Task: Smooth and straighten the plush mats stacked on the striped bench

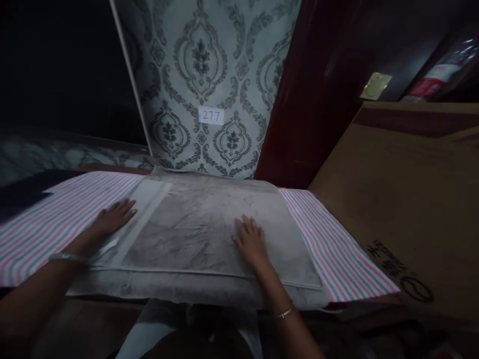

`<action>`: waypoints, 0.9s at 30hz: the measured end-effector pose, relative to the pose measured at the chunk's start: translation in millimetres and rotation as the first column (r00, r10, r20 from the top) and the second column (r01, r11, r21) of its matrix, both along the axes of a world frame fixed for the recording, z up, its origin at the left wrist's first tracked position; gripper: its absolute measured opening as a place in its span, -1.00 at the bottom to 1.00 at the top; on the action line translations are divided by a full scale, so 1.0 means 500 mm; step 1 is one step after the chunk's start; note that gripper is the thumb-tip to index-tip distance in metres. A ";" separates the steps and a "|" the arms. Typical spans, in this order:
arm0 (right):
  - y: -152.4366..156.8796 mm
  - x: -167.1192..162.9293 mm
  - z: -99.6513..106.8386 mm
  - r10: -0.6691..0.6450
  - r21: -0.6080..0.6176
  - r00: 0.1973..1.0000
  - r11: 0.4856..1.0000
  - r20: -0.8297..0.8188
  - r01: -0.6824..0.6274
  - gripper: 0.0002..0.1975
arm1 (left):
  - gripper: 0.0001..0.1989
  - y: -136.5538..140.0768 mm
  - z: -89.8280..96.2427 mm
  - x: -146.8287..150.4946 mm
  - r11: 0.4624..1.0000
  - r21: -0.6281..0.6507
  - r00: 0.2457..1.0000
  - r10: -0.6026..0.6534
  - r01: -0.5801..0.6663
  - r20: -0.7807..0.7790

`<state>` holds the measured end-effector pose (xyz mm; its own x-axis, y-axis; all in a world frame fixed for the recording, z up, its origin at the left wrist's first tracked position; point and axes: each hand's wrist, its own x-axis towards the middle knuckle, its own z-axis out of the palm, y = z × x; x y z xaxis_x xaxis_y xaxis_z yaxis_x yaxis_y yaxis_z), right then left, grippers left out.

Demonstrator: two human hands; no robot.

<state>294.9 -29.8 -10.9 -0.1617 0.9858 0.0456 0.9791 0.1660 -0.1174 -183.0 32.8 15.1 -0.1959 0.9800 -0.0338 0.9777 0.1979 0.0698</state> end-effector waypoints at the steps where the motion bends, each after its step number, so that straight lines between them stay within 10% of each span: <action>1: -0.007 -0.024 -0.007 0.049 -0.006 0.999 0.999 -0.006 -0.049 -0.41 | -0.34 -0.032 -0.010 -0.014 1.000 0.011 1.000 0.004 -0.004 -0.005; 8: -0.021 -0.043 -0.059 0.077 0.044 0.997 0.996 0.001 -0.077 -0.42 | -0.38 -0.167 -0.039 -0.028 0.993 0.095 0.996 0.075 -0.069 -0.055; 12: -0.017 -0.043 -0.045 0.071 0.018 0.997 0.997 0.008 -0.071 -0.42 | -0.42 -0.145 0.002 0.040 0.995 0.071 0.992 0.081 -0.074 -0.095; 19: -0.036 -0.132 0.013 0.183 -0.071 0.981 0.980 -0.069 -0.187 -0.37 | -0.39 -0.112 -0.024 0.257 0.937 0.087 0.941 -0.338 0.338 -0.008; 27: -0.081 -0.096 -0.026 0.251 -0.106 0.966 0.961 -0.057 -0.255 -0.39 | -0.35 -0.130 -0.054 0.270 0.947 0.142 0.957 -0.287 0.289 -0.035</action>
